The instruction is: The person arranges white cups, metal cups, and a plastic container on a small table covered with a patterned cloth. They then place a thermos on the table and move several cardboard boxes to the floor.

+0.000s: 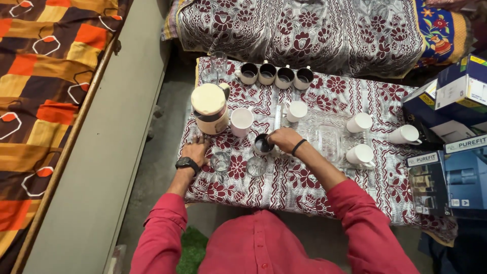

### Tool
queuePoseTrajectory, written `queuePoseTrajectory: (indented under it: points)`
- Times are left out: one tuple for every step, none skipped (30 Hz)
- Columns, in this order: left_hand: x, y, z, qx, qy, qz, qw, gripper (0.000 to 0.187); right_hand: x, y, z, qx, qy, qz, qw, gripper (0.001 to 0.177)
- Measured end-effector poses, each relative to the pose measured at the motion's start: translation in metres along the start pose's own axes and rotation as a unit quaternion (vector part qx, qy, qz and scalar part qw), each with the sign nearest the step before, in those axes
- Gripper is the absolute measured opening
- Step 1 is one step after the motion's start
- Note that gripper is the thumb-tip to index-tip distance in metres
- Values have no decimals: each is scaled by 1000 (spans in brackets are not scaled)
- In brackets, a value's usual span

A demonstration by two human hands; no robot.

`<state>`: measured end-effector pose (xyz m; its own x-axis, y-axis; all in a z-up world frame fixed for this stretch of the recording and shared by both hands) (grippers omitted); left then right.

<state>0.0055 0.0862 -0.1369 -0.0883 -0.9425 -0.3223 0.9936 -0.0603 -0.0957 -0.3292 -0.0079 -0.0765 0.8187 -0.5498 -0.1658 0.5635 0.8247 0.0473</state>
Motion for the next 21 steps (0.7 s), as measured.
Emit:
queuePoseTrajectory:
  points:
    - [0, 4, -1, -4, -6, -11, 1000, 96, -3, 1, 3, 37, -80, 10, 996, 18]
    - [0, 8, -3, -8, -12, -22, 1000, 96, -8, 2, 8, 73, -159, 19, 984, 19]
    - [1, 11, -4, -21, -36, -41, 998, 95, -12, 5, 14, 109, -237, 26, 965, 20]
    - [1, 15, -5, -34, -59, -60, 996, 95, -19, 11, 18, 146, -266, -6, 953, 17]
    - [2, 18, -6, -48, -83, -78, 992, 94, -33, 19, 21, 180, -292, -36, 939, 17]
    - [4, 22, -4, -39, -52, -52, 997, 69, -46, 29, 23, 214, -318, -67, 921, 20]
    - [6, 27, 1, -27, -19, -27, 999, 46, -55, 39, 21, 259, -239, -159, 922, 19]
    - [6, 28, 9, -15, 14, -2, 1000, 26, -65, 49, 16, 299, -155, -248, 908, 18]
    - [7, 23, 20, -2, -14, -2, 1000, 20, -75, 61, 11, 286, -154, -231, 917, 20]
    - [8, 13, 33, 11, -43, -3, 999, 17, -84, 71, 4, 272, -152, -214, 926, 22]
    - [6, -2, 44, 22, -69, -6, 997, 16, -88, 79, -7, 269, -121, -220, 930, 23]
    - [5, -18, 57, 18, -114, -57, 992, 16, -90, 84, -21, 266, -91, -226, 933, 24]
    - [7, -38, 68, 12, -158, -108, 981, 17, -94, 89, -36, 262, -58, -232, 935, 25]
    - [12, -63, 76, -37, -173, -175, 969, 20, -95, 94, -54, 313, -44, -237, 918, 26]
    - [19, -88, 82, -86, -190, -240, 948, 26, -91, 94, -69, 361, -31, -240, 900, 27]
    - [22, -110, 81, -54, -167, -277, 945, 27, -91, 92, -83, 408, -18, -242, 880, 29]
    - [28, -127, 80, -20, -146, -313, 938, 29, -90, 90, -94, 429, -11, -262, 864, 33]
    - [36, -143, 76, 7, -127, -326, 937, 30, -86, 91, -104, 449, -3, -282, 848, 37]
    - [45, -157, 70, 34, -106, -338, 935, 33, -86, 91, -113, 470, 5, -302, 829, 41]
    - [53, -167, 63, 61, -85, -349, 931, 39, -86, 87, -120, 480, 7, -296, 826, 41]
    - [63, -172, 57, 88, -100, -363, 922, 48, -83, 82, -125, 491, 9, -289, 822, 41]
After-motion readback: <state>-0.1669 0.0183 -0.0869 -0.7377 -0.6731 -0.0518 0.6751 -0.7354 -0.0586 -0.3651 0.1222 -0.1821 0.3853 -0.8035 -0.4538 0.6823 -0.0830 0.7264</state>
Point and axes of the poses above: each hand's wrist, its own x-axis towards the middle knuckle, its own z-axis out of the back of the hand, y = z × x, the point moved 1 cm from there along x, towards the middle knuckle, and after that the axes turned 1 degree about -x, right-handed, at the moved point
